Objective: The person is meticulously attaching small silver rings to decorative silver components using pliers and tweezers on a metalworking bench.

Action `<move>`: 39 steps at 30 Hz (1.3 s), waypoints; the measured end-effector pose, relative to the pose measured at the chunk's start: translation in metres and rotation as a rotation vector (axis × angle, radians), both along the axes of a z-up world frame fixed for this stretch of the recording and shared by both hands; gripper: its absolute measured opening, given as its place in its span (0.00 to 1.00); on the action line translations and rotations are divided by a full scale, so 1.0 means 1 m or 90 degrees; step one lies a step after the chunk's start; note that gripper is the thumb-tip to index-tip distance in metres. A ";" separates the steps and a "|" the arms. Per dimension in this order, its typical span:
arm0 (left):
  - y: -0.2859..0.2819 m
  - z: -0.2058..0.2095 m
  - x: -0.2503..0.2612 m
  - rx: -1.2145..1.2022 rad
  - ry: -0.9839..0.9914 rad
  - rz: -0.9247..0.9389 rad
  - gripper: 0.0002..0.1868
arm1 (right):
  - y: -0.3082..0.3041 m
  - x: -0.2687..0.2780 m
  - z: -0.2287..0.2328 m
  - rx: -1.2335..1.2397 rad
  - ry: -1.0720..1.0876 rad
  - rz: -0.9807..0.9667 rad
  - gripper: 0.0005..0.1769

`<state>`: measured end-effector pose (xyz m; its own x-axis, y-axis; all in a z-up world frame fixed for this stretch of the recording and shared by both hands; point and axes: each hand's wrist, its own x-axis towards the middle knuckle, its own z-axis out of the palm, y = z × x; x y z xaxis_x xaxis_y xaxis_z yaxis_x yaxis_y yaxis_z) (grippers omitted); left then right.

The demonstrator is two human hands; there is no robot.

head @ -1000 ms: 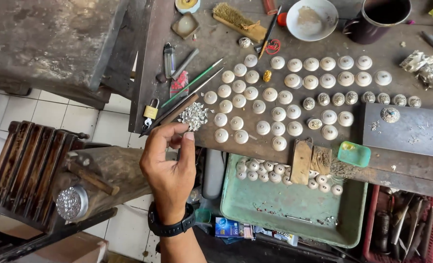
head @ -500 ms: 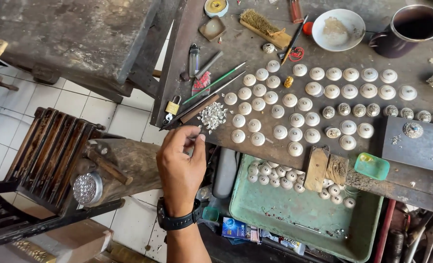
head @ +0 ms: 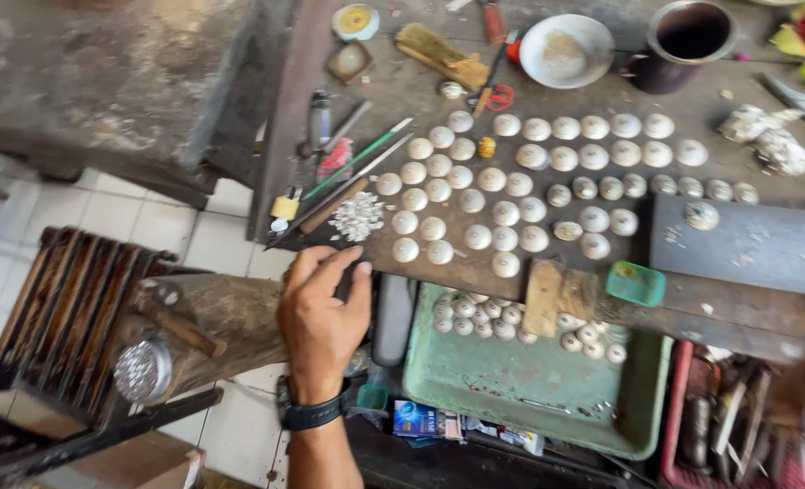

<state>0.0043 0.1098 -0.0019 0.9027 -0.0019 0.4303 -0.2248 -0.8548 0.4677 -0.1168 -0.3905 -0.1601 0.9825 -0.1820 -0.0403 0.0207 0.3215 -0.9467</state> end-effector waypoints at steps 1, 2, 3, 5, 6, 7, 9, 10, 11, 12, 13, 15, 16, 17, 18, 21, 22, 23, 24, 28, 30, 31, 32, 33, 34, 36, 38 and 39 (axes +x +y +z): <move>-0.002 0.000 0.000 -0.010 -0.020 -0.023 0.07 | 0.078 -0.029 0.061 0.012 0.017 -0.019 0.11; -0.001 0.001 -0.001 -0.015 -0.011 -0.045 0.07 | 0.112 -0.015 0.095 0.008 0.026 -0.042 0.11; -0.001 0.001 -0.001 -0.005 -0.023 -0.056 0.06 | 0.151 -0.006 0.137 -0.022 0.003 -0.085 0.10; -0.001 0.001 -0.002 -0.001 -0.028 -0.091 0.04 | 0.198 -0.002 0.180 -0.057 -0.010 -0.151 0.10; -0.001 0.000 -0.002 0.011 -0.033 -0.095 0.03 | 0.200 -0.001 0.176 -0.095 -0.010 -0.133 0.12; -0.002 0.000 -0.001 0.021 -0.038 -0.103 0.03 | 0.203 0.000 0.173 -0.133 -0.010 -0.118 0.14; -0.020 0.005 -0.008 -0.047 -0.012 -0.128 0.02 | 0.210 -0.002 0.171 -0.225 -0.029 -0.129 0.14; -0.028 0.008 -0.011 -0.109 0.012 -0.126 0.02 | 0.214 -0.001 0.169 -0.311 -0.055 -0.113 0.15; -0.049 0.016 -0.017 -0.109 0.019 -0.140 0.02 | 0.216 -0.001 0.168 -0.312 -0.045 -0.126 0.15; -0.069 0.023 -0.023 -0.290 0.116 -0.227 0.02 | 0.219 0.000 0.167 -0.376 -0.087 -0.116 0.16; -0.088 0.031 -0.033 -0.469 0.219 -0.301 0.02 | 0.222 0.000 0.166 -0.436 -0.127 -0.095 0.18; -0.107 0.033 -0.042 -0.555 0.385 -0.377 0.03 | 0.224 0.000 0.175 -0.443 -0.095 -0.079 0.12; -0.118 0.034 -0.046 -0.637 0.542 -0.447 0.05 | 0.224 0.001 0.180 -0.450 -0.074 -0.060 0.07; -0.123 0.029 -0.047 -0.636 0.552 -0.455 0.05 | 0.225 -0.001 0.177 -0.452 -0.067 -0.069 0.07; -0.128 0.024 -0.049 -0.689 0.613 -0.438 0.06 | 0.226 -0.003 0.175 -0.471 -0.170 -0.099 0.13; -0.140 0.018 -0.049 -0.753 0.693 -0.419 0.07 | 0.221 -0.003 0.170 -0.553 -0.304 -0.154 0.20; -0.142 0.017 -0.050 -0.770 0.706 -0.408 0.07 | 0.219 -0.003 0.168 -0.610 -0.336 -0.167 0.20; -0.143 0.016 -0.050 -0.766 0.712 -0.410 0.07 | 0.218 -0.003 0.166 -0.610 -0.332 -0.173 0.20; -0.143 0.015 -0.050 -0.776 0.706 -0.414 0.07 | 0.217 -0.002 0.164 -0.625 -0.348 -0.164 0.21; -0.143 0.013 -0.053 -0.773 0.615 -0.443 0.05 | 0.217 -0.004 0.157 -0.619 -0.361 -0.129 0.21; -0.141 0.014 -0.052 -0.760 0.605 -0.447 0.06 | 0.221 -0.005 0.158 -0.659 -0.322 -0.165 0.21; -0.140 0.014 -0.052 -0.746 0.597 -0.457 0.07 | 0.224 -0.006 0.158 -0.700 -0.281 -0.206 0.21; -0.138 0.014 -0.052 -0.747 0.598 -0.453 0.07 | 0.225 -0.005 0.162 -0.699 -0.279 -0.203 0.21; -0.137 0.014 -0.052 -0.748 0.594 -0.463 0.08 | 0.226 -0.003 0.165 -0.698 -0.245 -0.190 0.17; -0.136 0.013 -0.051 -0.749 0.589 -0.473 0.08 | 0.227 -0.002 0.169 -0.697 -0.212 -0.177 0.13; -0.136 0.014 -0.051 -0.698 0.542 -0.483 0.08 | 0.230 -0.006 0.165 -0.724 -0.166 -0.199 0.12; -0.136 0.016 -0.052 -0.647 0.495 -0.491 0.07 | 0.233 -0.008 0.164 -0.751 -0.122 -0.222 0.11; -0.136 0.017 -0.052 -0.602 0.459 -0.484 0.07 | 0.233 -0.009 0.164 -0.745 -0.078 -0.213 0.11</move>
<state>-0.0477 -0.0258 0.0151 0.8310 -0.5562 -0.0064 0.0491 0.0619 0.9969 -0.1255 -0.1574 0.0042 0.8661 -0.2900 0.4071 0.0488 -0.7614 -0.6464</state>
